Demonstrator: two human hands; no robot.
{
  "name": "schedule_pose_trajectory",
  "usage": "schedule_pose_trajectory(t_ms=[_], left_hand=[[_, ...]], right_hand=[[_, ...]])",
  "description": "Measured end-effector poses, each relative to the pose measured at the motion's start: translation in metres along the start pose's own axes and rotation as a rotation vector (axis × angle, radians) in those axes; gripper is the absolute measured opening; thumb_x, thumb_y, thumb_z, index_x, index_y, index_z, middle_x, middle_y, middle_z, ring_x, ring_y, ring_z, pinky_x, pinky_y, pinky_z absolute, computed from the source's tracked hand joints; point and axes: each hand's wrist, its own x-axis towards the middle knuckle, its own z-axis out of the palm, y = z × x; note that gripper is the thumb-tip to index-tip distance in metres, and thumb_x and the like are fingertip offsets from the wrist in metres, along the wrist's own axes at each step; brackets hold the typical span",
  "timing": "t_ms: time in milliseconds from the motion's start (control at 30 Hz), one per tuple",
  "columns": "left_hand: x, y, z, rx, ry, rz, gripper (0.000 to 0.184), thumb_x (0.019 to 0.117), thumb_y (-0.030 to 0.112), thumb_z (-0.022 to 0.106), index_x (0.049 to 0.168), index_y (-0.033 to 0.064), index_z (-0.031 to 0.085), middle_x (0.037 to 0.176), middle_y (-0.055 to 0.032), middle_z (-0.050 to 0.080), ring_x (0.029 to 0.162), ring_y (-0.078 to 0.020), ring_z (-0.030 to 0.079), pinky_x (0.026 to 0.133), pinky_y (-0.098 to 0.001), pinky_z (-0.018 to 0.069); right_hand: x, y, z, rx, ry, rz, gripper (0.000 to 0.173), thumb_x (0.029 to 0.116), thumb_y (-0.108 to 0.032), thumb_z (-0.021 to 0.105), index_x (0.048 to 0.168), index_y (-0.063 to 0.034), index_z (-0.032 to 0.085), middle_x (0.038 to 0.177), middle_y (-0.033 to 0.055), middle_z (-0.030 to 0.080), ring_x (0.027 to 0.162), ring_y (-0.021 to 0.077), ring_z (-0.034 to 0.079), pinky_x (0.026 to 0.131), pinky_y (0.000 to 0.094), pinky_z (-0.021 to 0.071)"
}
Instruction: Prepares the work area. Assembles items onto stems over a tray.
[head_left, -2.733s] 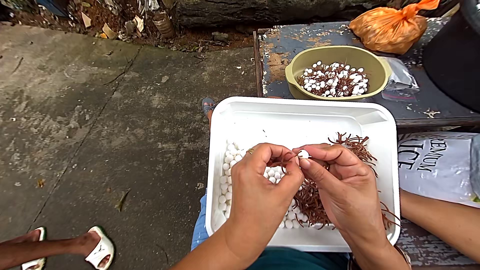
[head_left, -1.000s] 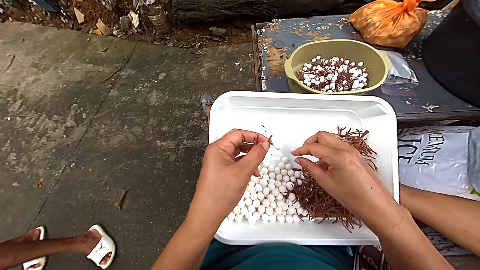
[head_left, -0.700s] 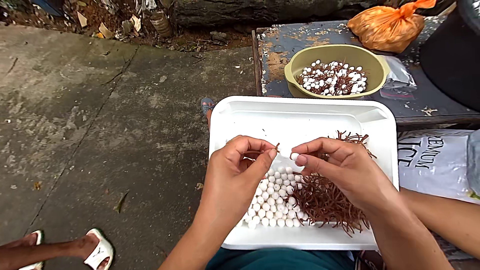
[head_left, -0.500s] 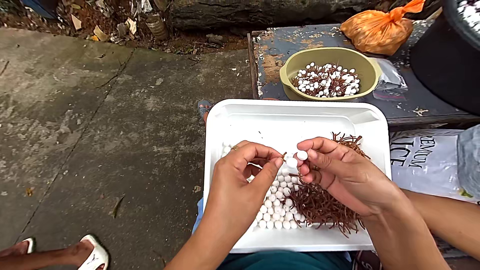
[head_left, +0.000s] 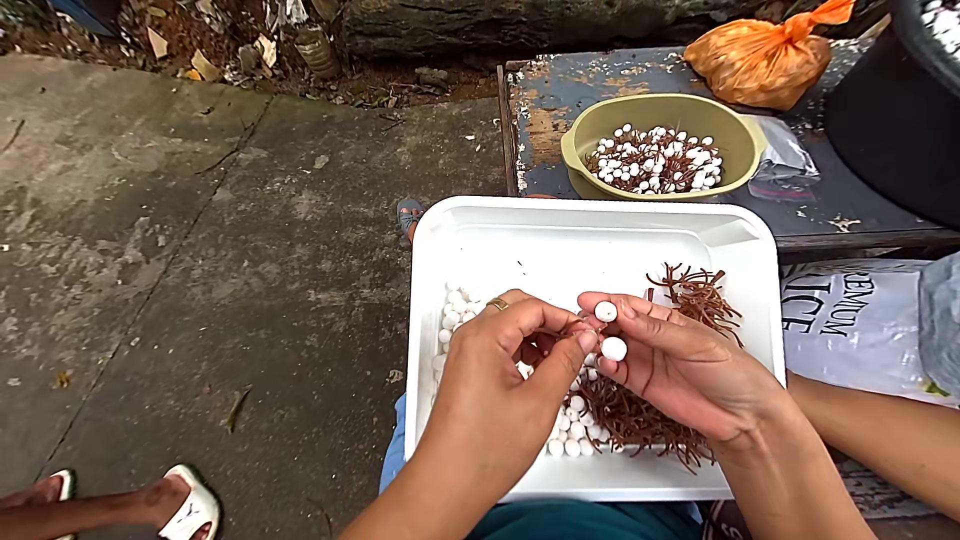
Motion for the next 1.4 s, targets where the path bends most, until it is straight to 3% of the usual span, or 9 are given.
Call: schedule_pose_trajectory(t_ms=[100, 300, 467, 667, 1400], left_hand=[[0.000, 0.000, 0.000, 0.024, 0.009, -0.004, 0.008, 0.0940, 0.017, 0.068, 0.091, 0.0136, 0.074, 0.084, 0.0042, 0.064, 0.067, -0.0041, 0.061, 0.057, -0.0154, 0.0531], [0.000, 0.002, 0.000, 0.126, 0.027, -0.033, 0.007, 0.0914, 0.018, 0.069, 0.086, 0.0148, 0.073, 0.082, 0.0052, 0.062, 0.063, -0.0015, 0.060, 0.055, -0.0136, 0.0525], [0.000, 0.003, -0.001, 0.142, 0.016, -0.081, 0.007, 0.0904, 0.018, 0.069, 0.084, 0.0154, 0.071, 0.079, 0.0053, 0.061, 0.062, -0.0015, 0.060, 0.054, -0.0139, 0.0520], [-0.001, 0.004, 0.000, 0.147, 0.026, -0.116, 0.007, 0.0888, 0.017, 0.069, 0.082, 0.0163, 0.070, 0.078, 0.0059, 0.061, 0.060, -0.0008, 0.058, 0.053, -0.0135, 0.0501], [-0.001, 0.003, 0.007, 0.139, 0.029, -0.091, 0.005, 0.0886, 0.014, 0.069, 0.083, 0.0149, 0.069, 0.079, 0.0052, 0.061, 0.063, -0.0004, 0.059, 0.054, -0.0131, 0.0506]], right_hand=[[0.000, 0.003, 0.002, -0.023, 0.018, -0.015, 0.022, 0.1027, -0.009, 0.056, 0.111, -0.0058, 0.077, 0.097, 0.0081, 0.074, 0.085, 0.0109, 0.073, 0.082, 0.0247, 0.0617], [-0.002, 0.003, 0.008, -0.052, 0.085, -0.029, 0.020, 0.1015, -0.006, 0.057, 0.105, -0.0053, 0.076, 0.092, 0.0092, 0.074, 0.082, 0.0125, 0.074, 0.080, 0.0270, 0.0628], [-0.002, 0.004, 0.008, -0.113, 0.088, -0.062, 0.018, 0.0997, -0.005, 0.060, 0.103, -0.0055, 0.077, 0.091, 0.0094, 0.075, 0.081, 0.0121, 0.074, 0.078, 0.0265, 0.0630], [-0.003, 0.006, 0.011, -0.166, 0.104, -0.157, 0.008, 0.0927, -0.004, 0.070, 0.093, -0.0072, 0.077, 0.086, 0.0080, 0.074, 0.076, 0.0107, 0.074, 0.075, 0.0260, 0.0635], [-0.006, 0.008, 0.012, -0.278, 0.158, -0.264, 0.009, 0.0878, -0.001, 0.074, 0.086, -0.0103, 0.076, 0.089, 0.0064, 0.073, 0.075, 0.0094, 0.072, 0.071, 0.0248, 0.0631]])
